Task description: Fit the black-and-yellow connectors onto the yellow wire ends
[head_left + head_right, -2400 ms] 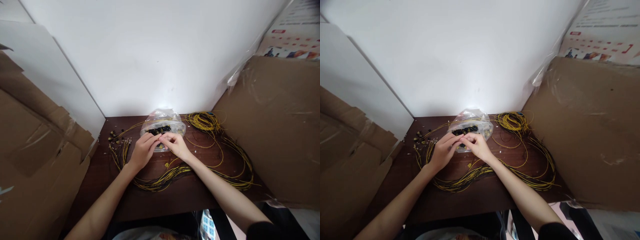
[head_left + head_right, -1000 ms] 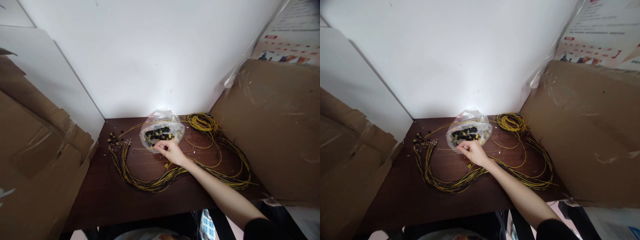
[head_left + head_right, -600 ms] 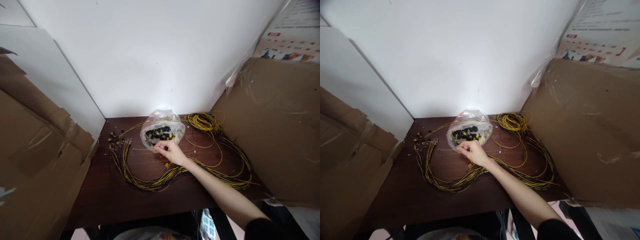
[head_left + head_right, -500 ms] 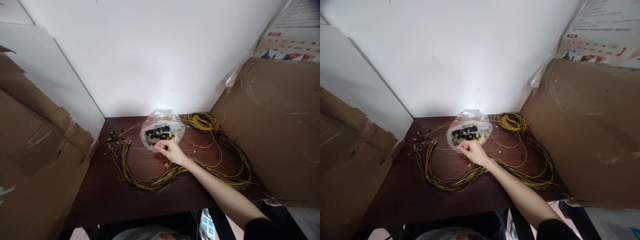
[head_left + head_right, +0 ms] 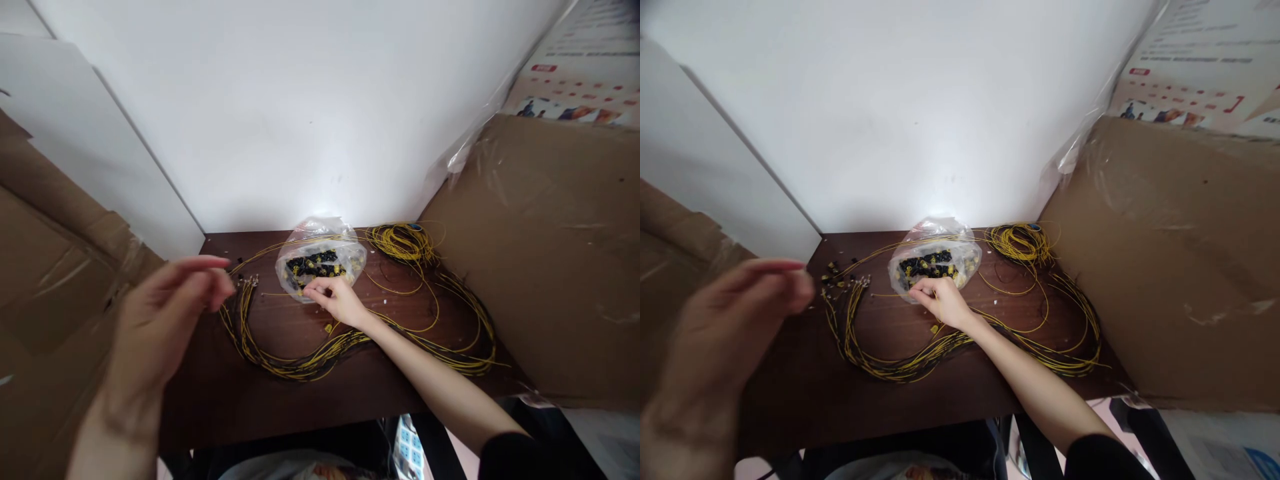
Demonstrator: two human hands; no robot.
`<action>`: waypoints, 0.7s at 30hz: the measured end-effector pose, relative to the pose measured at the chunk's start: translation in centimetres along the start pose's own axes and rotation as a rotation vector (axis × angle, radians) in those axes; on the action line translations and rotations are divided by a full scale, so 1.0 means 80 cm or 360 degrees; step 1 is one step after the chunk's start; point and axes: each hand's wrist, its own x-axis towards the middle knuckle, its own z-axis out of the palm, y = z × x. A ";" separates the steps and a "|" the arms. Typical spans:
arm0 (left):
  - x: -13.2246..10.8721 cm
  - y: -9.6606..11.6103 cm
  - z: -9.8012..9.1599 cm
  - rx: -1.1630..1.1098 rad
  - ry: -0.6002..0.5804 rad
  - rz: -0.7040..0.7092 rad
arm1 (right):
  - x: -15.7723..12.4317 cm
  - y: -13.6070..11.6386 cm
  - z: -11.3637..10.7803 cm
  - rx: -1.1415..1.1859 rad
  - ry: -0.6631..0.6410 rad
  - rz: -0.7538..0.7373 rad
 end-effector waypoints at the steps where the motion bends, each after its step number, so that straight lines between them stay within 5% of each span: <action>1: 0.009 -0.009 0.015 0.0134 -0.0215 0.0002 | 0.000 0.000 0.001 0.0014 0.0001 0.0010; 5: 0.021 -0.047 0.068 0.0619 -0.0771 0.0030 | 0.000 0.002 0.001 0.0102 0.0042 0.0057; 7: 0.019 -0.064 0.088 0.0671 -0.0897 0.0134 | 0.000 0.003 0.000 0.0131 0.0093 0.0060; 13: 0.007 -0.096 0.117 0.0708 -0.0929 0.0444 | 0.002 0.003 -0.004 0.0174 0.0217 0.0033; 21: -0.013 -0.100 0.130 0.0735 -0.0831 0.0708 | -0.002 0.003 0.000 0.0046 0.0278 -0.0057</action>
